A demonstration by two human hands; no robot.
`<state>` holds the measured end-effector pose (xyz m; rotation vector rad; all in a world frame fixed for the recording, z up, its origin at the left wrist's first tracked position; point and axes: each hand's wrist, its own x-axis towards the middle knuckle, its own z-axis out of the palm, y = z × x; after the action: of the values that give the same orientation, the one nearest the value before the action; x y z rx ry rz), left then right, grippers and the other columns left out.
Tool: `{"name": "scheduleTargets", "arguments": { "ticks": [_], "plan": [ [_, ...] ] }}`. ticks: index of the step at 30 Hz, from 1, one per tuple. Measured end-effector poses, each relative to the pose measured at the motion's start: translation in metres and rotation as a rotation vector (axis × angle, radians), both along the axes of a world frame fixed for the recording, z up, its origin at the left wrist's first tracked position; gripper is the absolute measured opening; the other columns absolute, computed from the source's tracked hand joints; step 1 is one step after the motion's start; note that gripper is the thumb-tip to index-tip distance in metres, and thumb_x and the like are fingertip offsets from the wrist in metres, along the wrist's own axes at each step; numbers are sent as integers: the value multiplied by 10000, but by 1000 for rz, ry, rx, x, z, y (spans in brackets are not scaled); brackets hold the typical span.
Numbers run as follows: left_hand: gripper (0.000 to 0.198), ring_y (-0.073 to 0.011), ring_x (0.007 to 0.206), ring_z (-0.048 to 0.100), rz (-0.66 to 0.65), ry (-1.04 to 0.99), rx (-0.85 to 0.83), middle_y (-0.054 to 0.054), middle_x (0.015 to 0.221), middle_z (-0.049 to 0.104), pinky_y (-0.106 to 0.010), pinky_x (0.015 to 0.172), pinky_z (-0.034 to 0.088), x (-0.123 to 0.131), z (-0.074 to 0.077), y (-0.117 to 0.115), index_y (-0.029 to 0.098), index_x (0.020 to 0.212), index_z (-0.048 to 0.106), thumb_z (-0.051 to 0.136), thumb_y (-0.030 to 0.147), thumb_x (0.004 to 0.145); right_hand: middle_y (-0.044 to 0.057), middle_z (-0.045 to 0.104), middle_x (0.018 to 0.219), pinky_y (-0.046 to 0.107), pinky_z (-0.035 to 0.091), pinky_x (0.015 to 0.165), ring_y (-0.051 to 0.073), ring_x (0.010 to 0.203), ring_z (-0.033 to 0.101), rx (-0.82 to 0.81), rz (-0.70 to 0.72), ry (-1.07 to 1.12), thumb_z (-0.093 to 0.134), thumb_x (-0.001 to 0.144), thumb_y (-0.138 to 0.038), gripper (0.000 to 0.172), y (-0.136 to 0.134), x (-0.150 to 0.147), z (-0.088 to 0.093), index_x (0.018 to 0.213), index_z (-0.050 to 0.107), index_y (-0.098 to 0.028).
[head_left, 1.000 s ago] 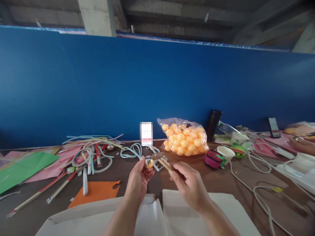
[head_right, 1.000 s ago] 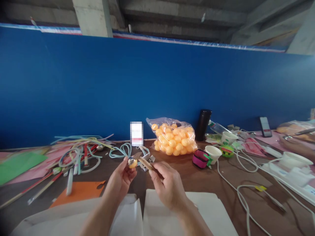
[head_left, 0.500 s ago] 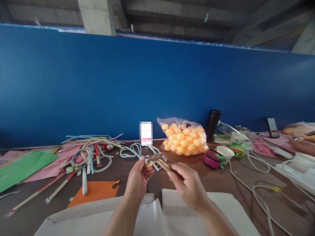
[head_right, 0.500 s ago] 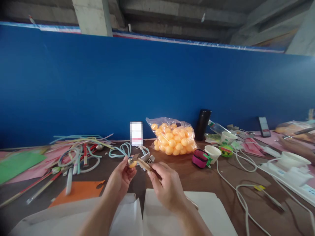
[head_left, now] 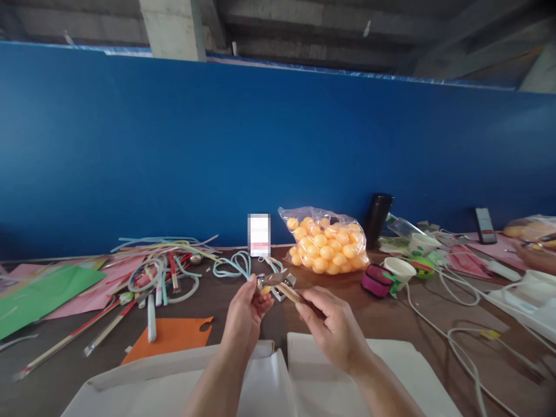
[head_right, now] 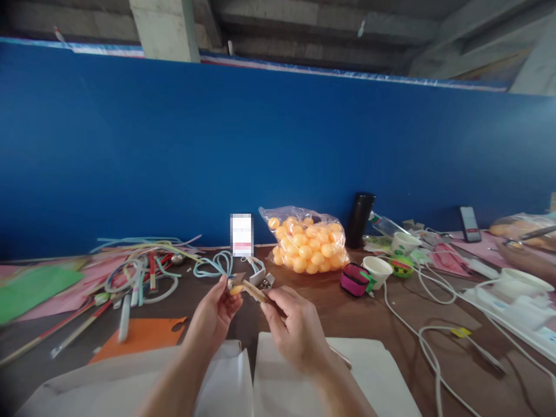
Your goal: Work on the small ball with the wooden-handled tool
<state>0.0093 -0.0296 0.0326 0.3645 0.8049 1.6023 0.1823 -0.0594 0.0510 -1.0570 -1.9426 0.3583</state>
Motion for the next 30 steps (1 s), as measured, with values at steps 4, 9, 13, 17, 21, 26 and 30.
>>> {"name": "scheduleTargets", "arguments": {
  "ticks": [4,9,13,17,21,26,30],
  "plan": [
    [93,-89,515,587,6,10,-3,-25,632,603,-213,546,552,-1,-2,1,113,821,622,606,204,837,54,665,891,259,485,701,173,796,618,4,6,-22,486,921,-264,204,0,0,-1,1023,654,-210],
    [91,-96,533,603,-6,17,9,-20,639,603,-217,556,555,-1,-2,0,120,805,614,632,208,821,50,660,905,260,480,707,173,813,614,-17,3,-29,487,922,-256,198,0,0,-2,1032,646,-216],
    [93,-97,523,601,13,15,-9,-12,616,589,-215,545,552,0,-1,1,123,805,610,638,211,818,55,661,907,255,485,707,174,822,618,-5,5,-15,489,920,-251,200,0,0,-1,1039,645,-212],
    [120,-100,527,604,7,23,-19,-14,620,589,-213,538,550,0,-2,2,127,795,603,655,234,807,63,660,896,257,487,690,181,812,621,0,-3,-16,487,922,-264,197,1,0,-2,1022,647,-207],
    [131,-102,532,608,13,41,-42,-20,633,600,-207,515,539,0,-2,2,130,811,601,647,253,815,62,657,928,265,485,727,182,839,619,-2,11,-12,487,923,-253,196,1,-1,-3,1040,639,-215],
    [183,-99,520,596,-8,57,-56,-26,618,602,-203,515,532,0,-2,2,123,802,597,660,294,805,55,655,918,264,477,721,180,827,616,-10,-1,-19,497,917,-254,186,2,-2,-4,1028,642,-215],
    [195,-100,542,606,-8,54,-29,-37,636,625,-205,546,543,0,-2,2,127,778,587,683,297,787,54,654,915,263,474,733,178,828,613,-2,6,25,498,918,-248,190,2,-1,-3,1048,633,-213]
  ]
}}
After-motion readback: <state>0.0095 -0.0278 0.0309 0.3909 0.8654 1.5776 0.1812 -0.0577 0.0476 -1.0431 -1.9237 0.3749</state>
